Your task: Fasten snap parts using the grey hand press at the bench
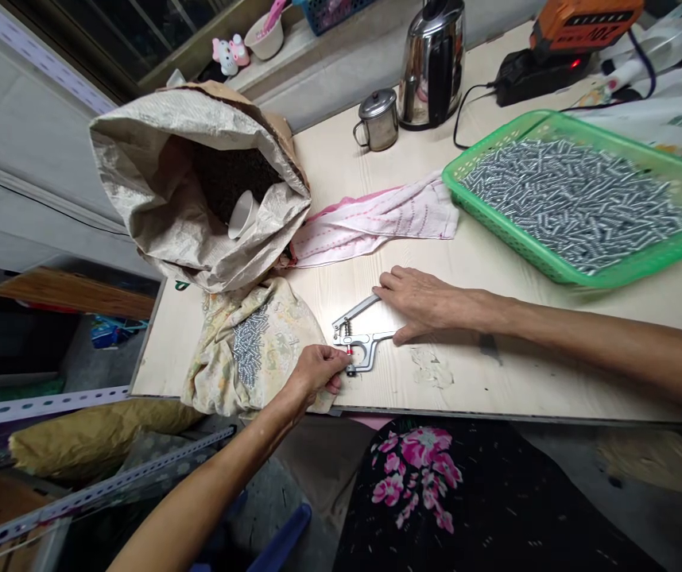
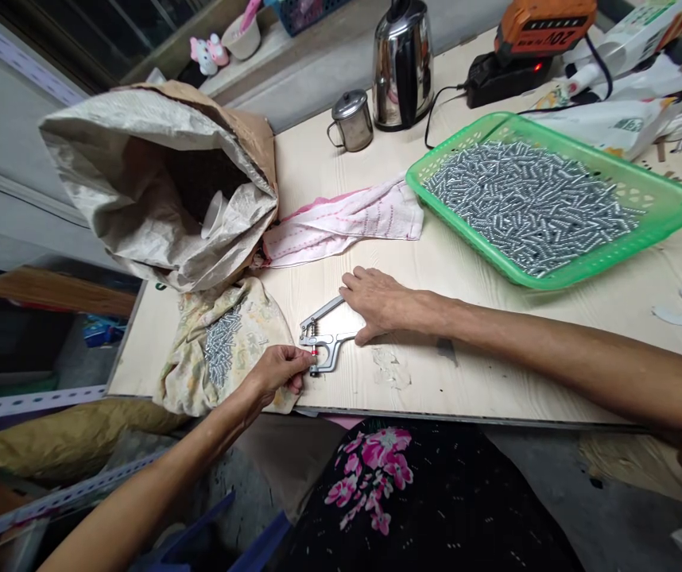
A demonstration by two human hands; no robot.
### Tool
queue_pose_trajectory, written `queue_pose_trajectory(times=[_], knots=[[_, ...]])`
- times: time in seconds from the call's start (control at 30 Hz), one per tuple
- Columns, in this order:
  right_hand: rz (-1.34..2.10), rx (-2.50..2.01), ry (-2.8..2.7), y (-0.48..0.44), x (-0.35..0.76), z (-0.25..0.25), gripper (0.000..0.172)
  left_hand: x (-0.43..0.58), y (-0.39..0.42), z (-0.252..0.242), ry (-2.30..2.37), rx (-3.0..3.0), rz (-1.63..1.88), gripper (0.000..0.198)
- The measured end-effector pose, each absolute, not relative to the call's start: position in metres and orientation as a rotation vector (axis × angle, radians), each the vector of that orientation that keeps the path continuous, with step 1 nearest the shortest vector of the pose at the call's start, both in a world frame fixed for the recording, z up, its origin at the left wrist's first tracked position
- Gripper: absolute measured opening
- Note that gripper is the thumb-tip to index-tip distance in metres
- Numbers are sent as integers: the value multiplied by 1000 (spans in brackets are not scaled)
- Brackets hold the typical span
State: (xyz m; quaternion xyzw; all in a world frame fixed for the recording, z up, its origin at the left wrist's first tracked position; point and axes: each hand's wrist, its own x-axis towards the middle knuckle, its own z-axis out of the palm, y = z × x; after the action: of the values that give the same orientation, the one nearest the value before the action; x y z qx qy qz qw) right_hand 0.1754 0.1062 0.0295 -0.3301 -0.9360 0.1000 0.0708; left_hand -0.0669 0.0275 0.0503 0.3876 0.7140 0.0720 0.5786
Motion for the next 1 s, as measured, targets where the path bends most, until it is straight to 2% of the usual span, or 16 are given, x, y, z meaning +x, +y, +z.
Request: queue_pose_trajectory(times=[0.1, 0.23, 0.27, 0.33, 0.43, 0.57, 0.7, 0.9, 1.0], knots=[[352, -1013, -2803, 101, 177, 31, 46, -67, 23, 55, 1720, 1014, 85, 29], [393, -1026, -2782, 93, 176, 30, 38, -55, 17, 63, 1859, 1752, 141, 19], [400, -1024, -2777, 91, 176, 29, 37, -50, 18, 63, 1808, 1962, 184, 22], [415, -1038, -2759, 88, 176, 28, 37, -40, 26, 58, 1598, 2265, 219, 42], [460, -1090, -2725, 85, 178, 29, 44, -29, 45, 43, 1292, 2459, 179, 66], [442, -1158, -2704, 80, 187, 32, 48, -23, 66, 34, 1195, 2498, 51, 72], [375, -1221, -2709, 81, 192, 33, 40, -12, 73, 40, 1266, 2551, -50, 62], [440, -1130, -2744, 94, 192, 26, 12, -3, 79, 40, 1301, 2515, -27, 25], [500, -1095, -2717, 97, 189, 21, 20, -3, 82, 36, 1329, 2524, 5, 25]])
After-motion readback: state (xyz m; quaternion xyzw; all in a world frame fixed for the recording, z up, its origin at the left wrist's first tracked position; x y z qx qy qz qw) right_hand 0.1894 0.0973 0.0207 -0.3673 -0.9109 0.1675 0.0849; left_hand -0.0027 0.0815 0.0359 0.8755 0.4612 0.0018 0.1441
